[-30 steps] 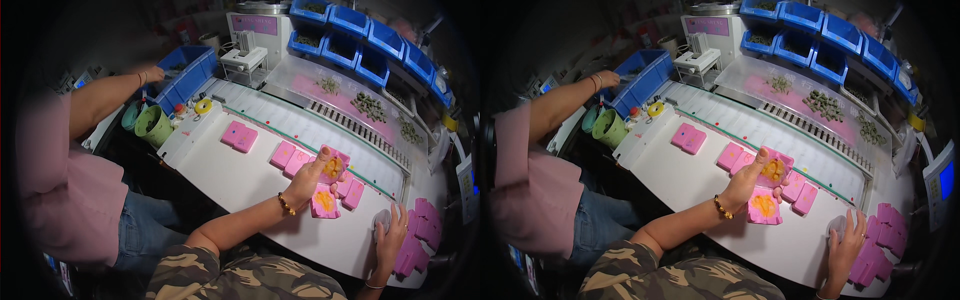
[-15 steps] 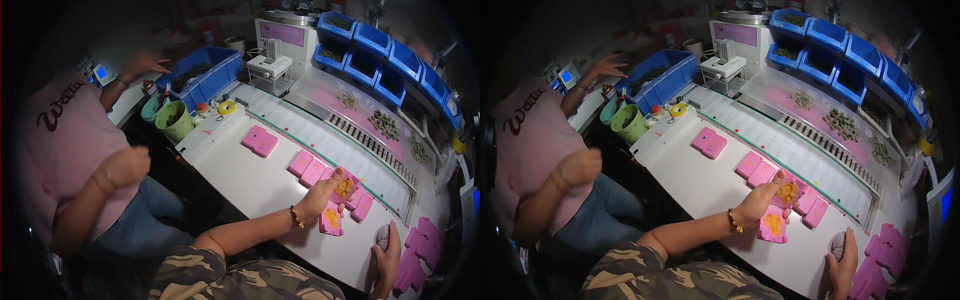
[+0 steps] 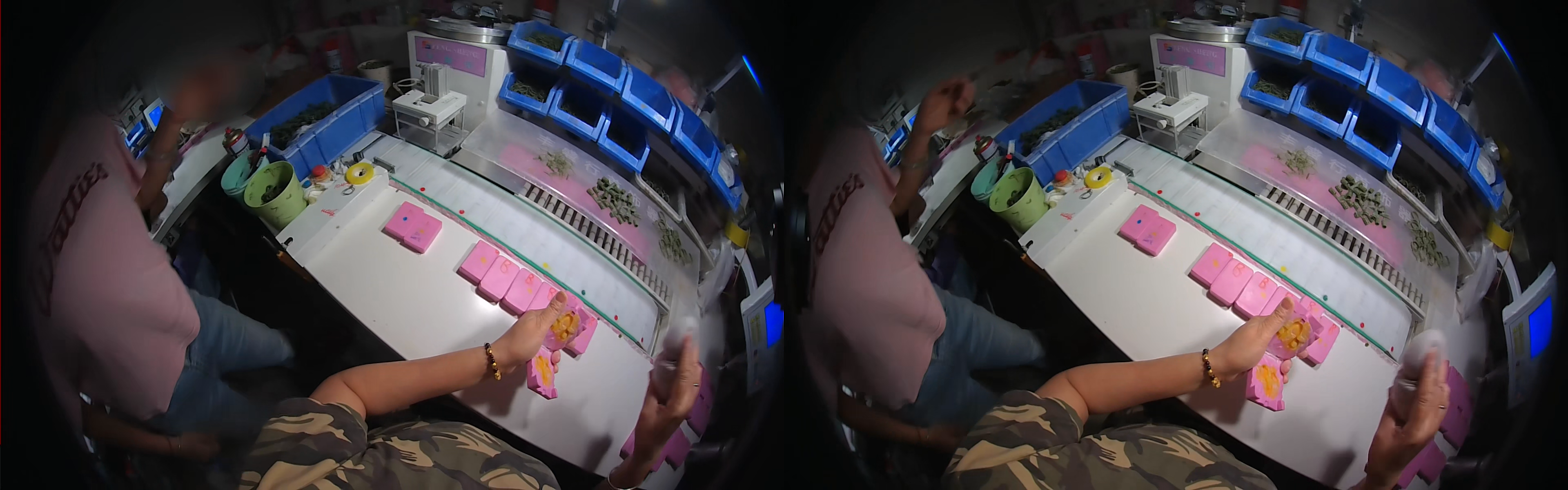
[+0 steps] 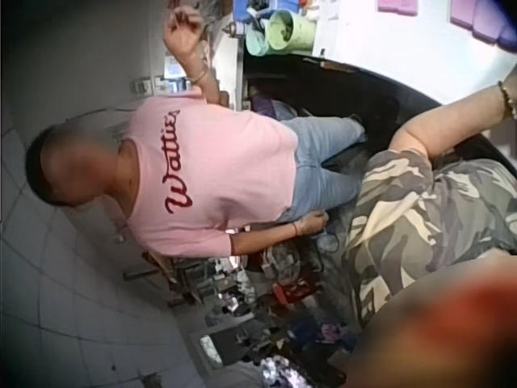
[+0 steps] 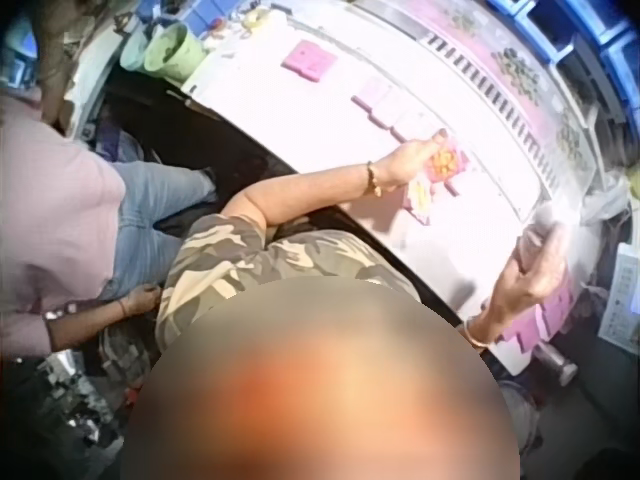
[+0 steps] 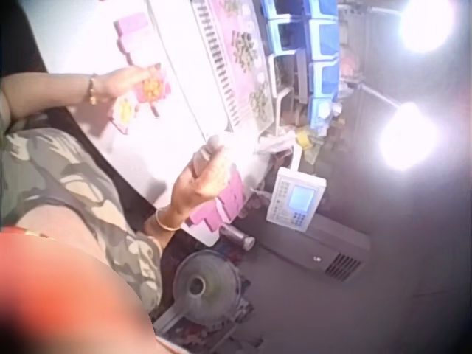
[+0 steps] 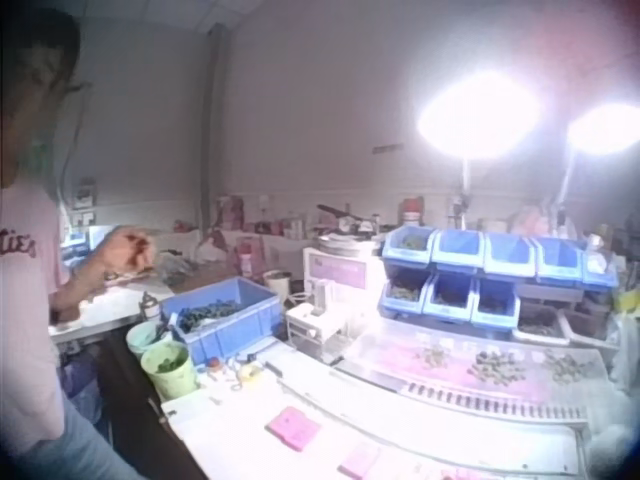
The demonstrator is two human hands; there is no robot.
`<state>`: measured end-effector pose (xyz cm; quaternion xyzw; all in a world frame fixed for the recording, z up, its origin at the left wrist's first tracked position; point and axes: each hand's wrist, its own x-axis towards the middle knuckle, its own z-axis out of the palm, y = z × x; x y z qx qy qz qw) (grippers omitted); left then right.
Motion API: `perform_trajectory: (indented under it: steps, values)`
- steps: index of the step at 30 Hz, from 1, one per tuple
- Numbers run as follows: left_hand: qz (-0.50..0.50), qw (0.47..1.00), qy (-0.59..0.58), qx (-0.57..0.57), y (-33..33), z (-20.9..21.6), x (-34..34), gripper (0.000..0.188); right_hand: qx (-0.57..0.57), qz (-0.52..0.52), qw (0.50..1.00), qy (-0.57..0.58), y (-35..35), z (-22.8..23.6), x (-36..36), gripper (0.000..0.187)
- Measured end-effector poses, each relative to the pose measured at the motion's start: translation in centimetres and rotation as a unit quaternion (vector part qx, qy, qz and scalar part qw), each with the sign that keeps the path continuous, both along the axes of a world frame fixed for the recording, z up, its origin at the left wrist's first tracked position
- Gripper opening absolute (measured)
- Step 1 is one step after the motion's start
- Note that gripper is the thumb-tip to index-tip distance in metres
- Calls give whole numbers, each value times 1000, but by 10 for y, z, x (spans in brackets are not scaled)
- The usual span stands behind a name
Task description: The recorder is assembling small decorative items by placing green components into pink molds and then bagging the finished results.
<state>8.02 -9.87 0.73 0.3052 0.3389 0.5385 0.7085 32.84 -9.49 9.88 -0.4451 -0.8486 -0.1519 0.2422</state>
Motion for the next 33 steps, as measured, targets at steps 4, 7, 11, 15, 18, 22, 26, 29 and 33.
perform_trajectory:
  steps: [4,7,11,15,18,22,26,29,33]
  values:
    - [-4,999,46,-1,10,8,14,69,21,155,987,-21,-2,1,-59,46]
    - [3,999,49,11,10,11,11,67,-46,188,979,-64,-2,-5,-81,44]
    - [8,999,41,-24,5,9,-1,67,-73,177,978,-86,8,15,-67,44]
    - [35,998,-16,-49,13,15,-19,77,58,94,993,46,12,41,-56,45]
    - [29,999,-14,-15,14,22,-17,76,27,136,988,70,4,35,-67,49]
    - [107,974,145,135,13,20,-8,73,-18,184,979,-84,2,-8,-89,48]
    - [158,972,118,131,14,17,-19,74,-82,209,969,-100,11,-5,-68,49]
    - [128,980,88,127,14,19,-29,76,-27,193,980,-38,8,18,-59,52]
    - [186,939,180,225,12,21,-18,80,-14,222,972,-82,-6,10,-83,55]
